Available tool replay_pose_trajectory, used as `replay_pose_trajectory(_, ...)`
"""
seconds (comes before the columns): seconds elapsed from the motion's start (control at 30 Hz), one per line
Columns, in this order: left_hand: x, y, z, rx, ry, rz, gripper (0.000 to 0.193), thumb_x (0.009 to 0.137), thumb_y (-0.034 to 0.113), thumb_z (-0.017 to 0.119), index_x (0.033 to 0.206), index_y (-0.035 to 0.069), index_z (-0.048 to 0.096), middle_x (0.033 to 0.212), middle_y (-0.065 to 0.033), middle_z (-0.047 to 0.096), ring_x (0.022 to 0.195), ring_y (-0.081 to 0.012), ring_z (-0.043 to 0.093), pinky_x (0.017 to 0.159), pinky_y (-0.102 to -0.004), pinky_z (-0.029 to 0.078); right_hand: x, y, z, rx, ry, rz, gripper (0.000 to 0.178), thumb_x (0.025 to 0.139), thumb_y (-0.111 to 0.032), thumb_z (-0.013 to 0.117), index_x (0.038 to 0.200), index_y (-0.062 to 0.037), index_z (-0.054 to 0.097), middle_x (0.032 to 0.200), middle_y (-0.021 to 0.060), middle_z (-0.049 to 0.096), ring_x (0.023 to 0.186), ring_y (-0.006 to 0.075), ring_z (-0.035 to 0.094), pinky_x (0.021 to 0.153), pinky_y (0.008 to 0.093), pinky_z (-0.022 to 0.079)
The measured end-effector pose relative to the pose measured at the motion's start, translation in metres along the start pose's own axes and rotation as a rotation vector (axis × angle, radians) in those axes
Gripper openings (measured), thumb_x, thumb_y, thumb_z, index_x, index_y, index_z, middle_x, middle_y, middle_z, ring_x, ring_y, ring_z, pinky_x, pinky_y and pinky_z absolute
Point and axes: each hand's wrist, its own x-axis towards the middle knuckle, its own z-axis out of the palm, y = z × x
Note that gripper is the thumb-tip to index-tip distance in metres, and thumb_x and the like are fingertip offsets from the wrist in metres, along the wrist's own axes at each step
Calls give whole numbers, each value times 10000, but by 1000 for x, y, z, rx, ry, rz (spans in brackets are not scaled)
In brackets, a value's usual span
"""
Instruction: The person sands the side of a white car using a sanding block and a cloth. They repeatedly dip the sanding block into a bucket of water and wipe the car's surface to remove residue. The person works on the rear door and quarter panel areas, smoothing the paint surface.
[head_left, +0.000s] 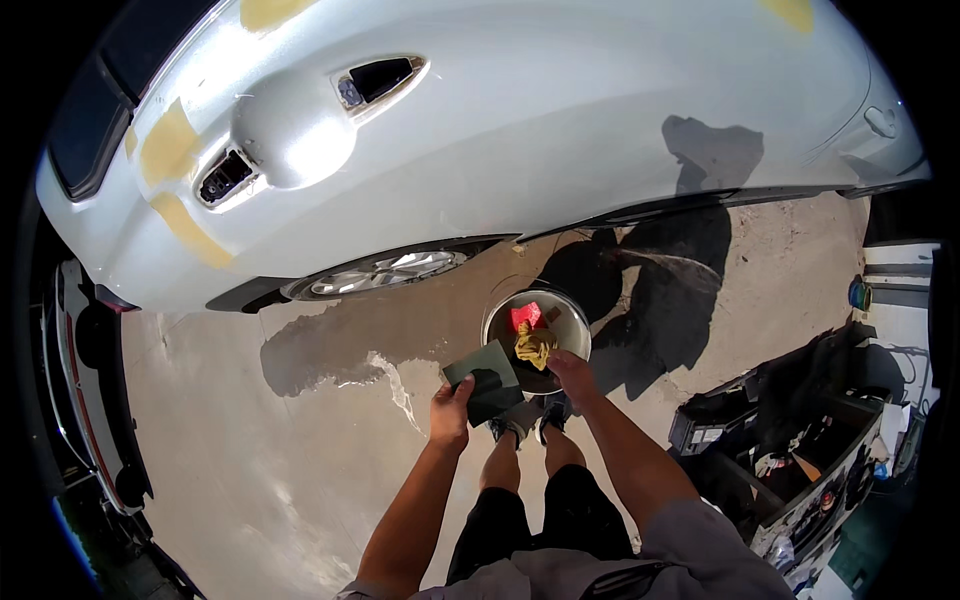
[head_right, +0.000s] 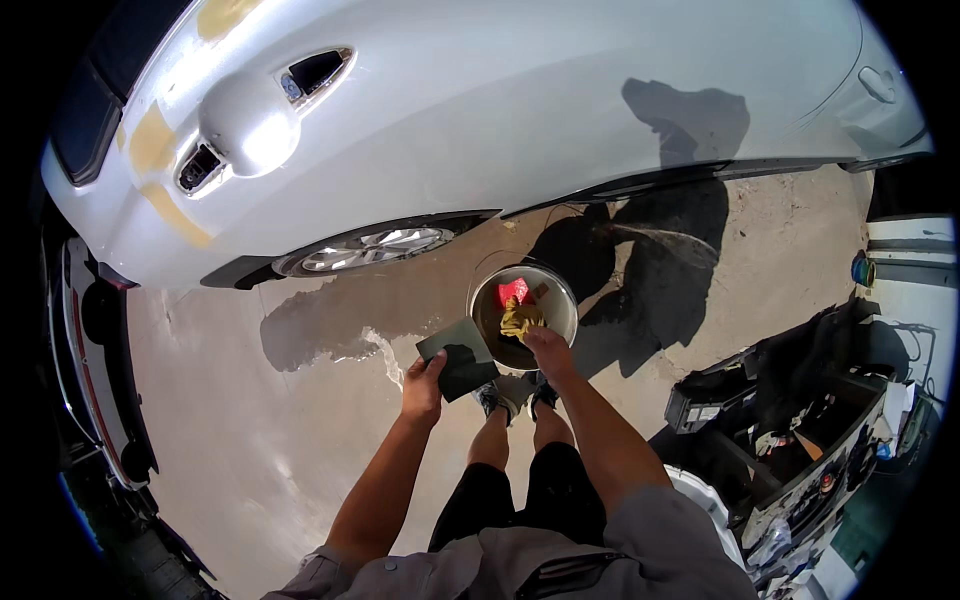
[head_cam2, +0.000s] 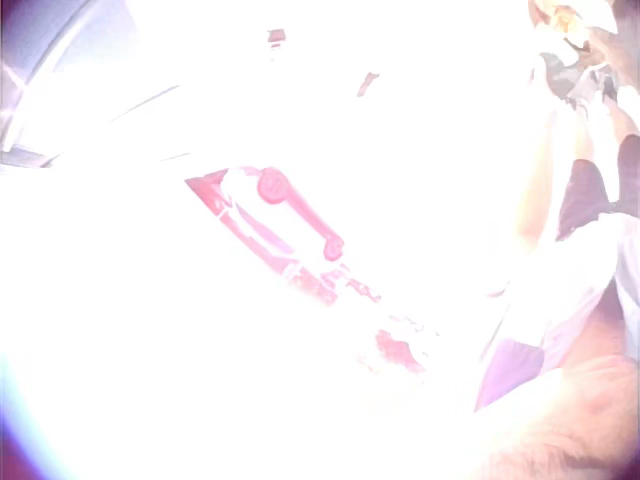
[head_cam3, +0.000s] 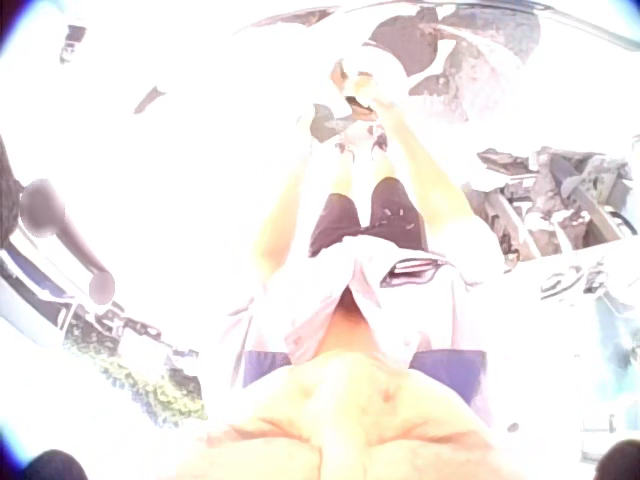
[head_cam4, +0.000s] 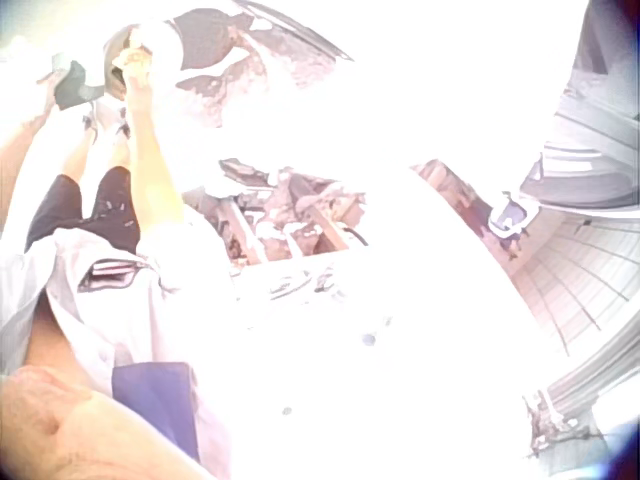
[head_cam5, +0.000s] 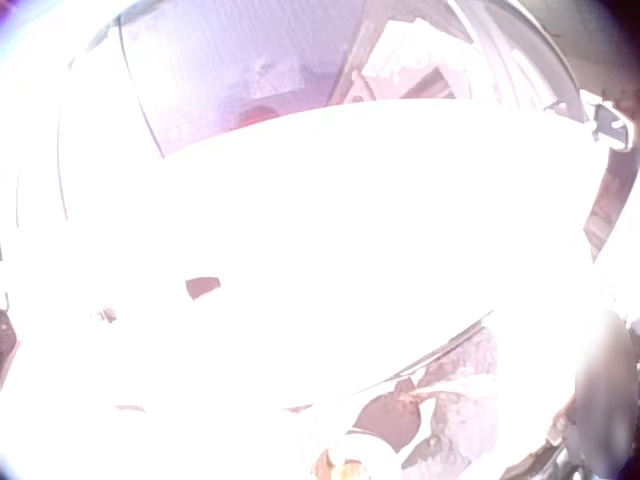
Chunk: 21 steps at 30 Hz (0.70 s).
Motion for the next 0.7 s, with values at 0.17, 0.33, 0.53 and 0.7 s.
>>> replay_pose_trajectory(0.17, 11, -35, 41, -297, -34, -125, 373, 1066, 203, 663, 1376, 7, 594, 1298, -127, 696, 1196, -244, 679, 1055, -420, 540, -54, -10, 3, 702, -399, 136, 625, 1020, -488, 675, 1495, -107, 534, 1437, 39, 597, 1316, 230, 583, 1093, 485, 473)
replay_pose_trajectory(0.33, 5, -39, 70, 140, 247, -102, 804, 982, 273, 774, 1582, -51, 347, 1529, -160, 549, 1381, -303, 561, 1148, -433, 471, -66, -5, 13, 576, -78, -5, 364, 988, -166, 754, 1313, -31, 662, 1180, 74, 726, 1060, 180, 710, 964, 381, 581)
replay_pose_trajectory(0.53, 10, -15, 56, 1182, -380, 217, 927, 826, 377, 909, 1547, -9, 470, 1476, -236, 578, 1393, -335, 544, 1124, -401, 471, -65, -23, 23, 366, 65, -182, 321, 970, -121, 772, 1248, 16, 688, 1022, 51, 743, 931, 145, 712, 913, 311, 576)
replay_pose_trajectory(0.7, 32, -18, 45, 702, -380, -223, 548, 937, 208, 823, 1399, -1, 615, 1146, -80, 733, 989, -142, 693, 877, -304, 562, -68, -17, 62, 444, 371, -211, 348, 983, -163, 772, 1258, 29, 679, 1107, 40, 738, 1040, 120, 678, 985, 297, 526)
